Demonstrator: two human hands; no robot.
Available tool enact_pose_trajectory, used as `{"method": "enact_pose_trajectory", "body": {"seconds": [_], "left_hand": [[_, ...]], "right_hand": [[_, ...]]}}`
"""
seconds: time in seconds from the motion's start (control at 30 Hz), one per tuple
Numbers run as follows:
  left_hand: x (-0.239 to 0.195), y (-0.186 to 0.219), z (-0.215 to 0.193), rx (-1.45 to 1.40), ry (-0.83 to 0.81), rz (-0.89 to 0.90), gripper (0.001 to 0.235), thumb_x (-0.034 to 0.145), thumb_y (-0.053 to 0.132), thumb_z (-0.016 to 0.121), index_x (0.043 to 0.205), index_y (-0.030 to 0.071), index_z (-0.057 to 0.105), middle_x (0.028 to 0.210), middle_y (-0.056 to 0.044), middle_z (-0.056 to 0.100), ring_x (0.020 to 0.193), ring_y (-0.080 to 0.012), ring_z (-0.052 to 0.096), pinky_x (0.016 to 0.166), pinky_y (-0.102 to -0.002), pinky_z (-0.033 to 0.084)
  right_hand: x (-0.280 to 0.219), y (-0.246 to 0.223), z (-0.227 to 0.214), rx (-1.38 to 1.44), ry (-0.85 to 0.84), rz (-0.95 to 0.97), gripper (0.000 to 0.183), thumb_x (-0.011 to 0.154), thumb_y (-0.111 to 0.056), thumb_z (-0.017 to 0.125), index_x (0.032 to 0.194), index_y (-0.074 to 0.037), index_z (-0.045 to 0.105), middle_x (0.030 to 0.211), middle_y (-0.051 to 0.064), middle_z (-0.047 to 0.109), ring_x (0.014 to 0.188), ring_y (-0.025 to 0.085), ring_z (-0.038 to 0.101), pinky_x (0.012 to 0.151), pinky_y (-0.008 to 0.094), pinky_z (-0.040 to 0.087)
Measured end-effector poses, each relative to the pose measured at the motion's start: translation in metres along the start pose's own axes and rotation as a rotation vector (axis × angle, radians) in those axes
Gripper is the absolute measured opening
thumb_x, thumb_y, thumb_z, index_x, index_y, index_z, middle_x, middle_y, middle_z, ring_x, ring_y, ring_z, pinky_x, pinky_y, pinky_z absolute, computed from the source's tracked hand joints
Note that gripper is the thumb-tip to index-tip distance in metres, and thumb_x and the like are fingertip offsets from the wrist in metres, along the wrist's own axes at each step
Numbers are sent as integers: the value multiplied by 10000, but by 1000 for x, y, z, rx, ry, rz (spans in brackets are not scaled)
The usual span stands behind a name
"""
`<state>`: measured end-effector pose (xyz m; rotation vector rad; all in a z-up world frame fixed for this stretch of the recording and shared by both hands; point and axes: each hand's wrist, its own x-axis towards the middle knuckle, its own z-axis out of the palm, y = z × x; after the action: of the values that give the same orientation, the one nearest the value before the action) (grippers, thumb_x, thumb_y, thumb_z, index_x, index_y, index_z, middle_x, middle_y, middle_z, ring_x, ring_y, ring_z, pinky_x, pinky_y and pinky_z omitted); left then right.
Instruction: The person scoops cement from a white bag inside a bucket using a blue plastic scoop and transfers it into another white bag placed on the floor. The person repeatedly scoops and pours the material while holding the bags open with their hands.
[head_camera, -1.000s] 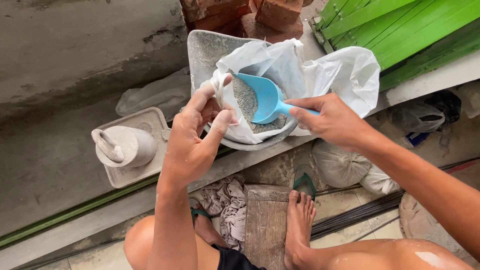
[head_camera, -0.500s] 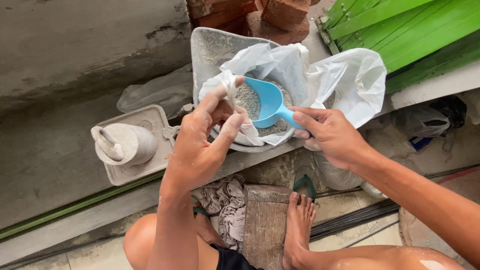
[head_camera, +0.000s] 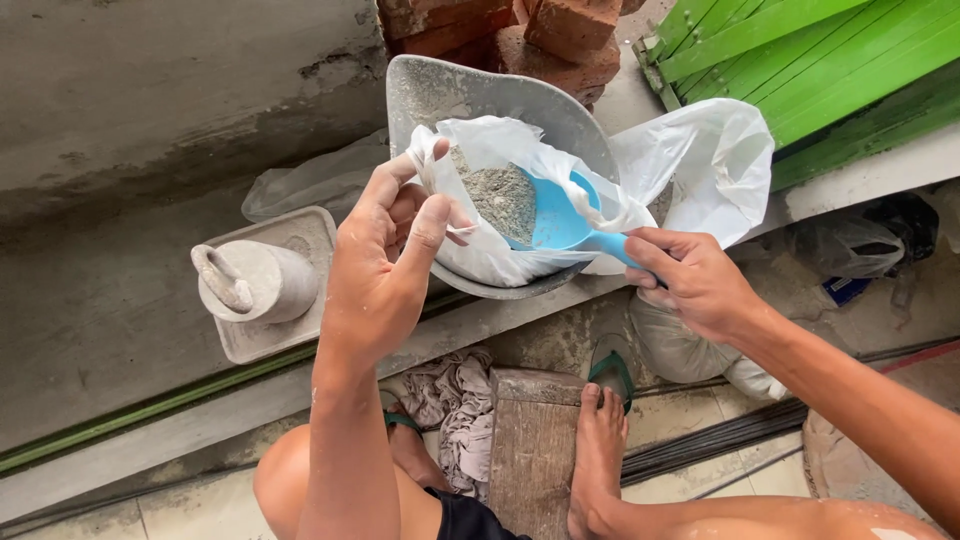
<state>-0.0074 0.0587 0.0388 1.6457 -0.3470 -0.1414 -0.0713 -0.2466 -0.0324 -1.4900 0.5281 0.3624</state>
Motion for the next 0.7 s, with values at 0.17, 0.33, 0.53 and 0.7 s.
{"method": "enact_pose_trajectory", "body": {"seconds": [0.17, 0.33, 0.53, 0.7], "left_hand": [[-1, 1, -1, 7, -5, -23, 449, 1044, 280, 496, 1447, 84, 525, 919, -16, 719, 899, -78, 624, 876, -242, 522], [0, 6, 1, 55, 12, 2, 418, 1044, 278, 498, 1398, 68, 572, 910, 2, 719, 929, -76, 653, 898, -233, 522], [1, 5, 4, 45, 45, -12, 397, 1034, 304, 517, 1329, 59, 620, 911, 13, 717, 899, -62, 640, 848, -230, 527], [2, 4, 3, 53, 52, -10, 402, 1025, 307, 525, 1338, 67, 602, 1023, 3, 735, 933, -67, 684, 855, -231, 538]], "right_hand": [[-3, -1, -13, -7, 8, -30, 401, 984, -187, 601, 1327, -3, 696, 659, 22, 357, 588, 97, 345, 411, 197, 187], [-7, 0, -32, 113, -58, -86, 487, 972, -154, 607, 1430, 11, 607, 676, 23, 414, 578, 92, 372, 409, 159, 249], [-10, -8, -57, 95, -48, -166, 444, 973, -122, 621, 1383, 49, 629, 764, 29, 517, 579, 80, 419, 424, 163, 287], [-17, -14, -69, 66, -51, -195, 453, 980, -136, 612, 1395, 44, 625, 838, 43, 559, 595, 85, 386, 453, 184, 246]]}}
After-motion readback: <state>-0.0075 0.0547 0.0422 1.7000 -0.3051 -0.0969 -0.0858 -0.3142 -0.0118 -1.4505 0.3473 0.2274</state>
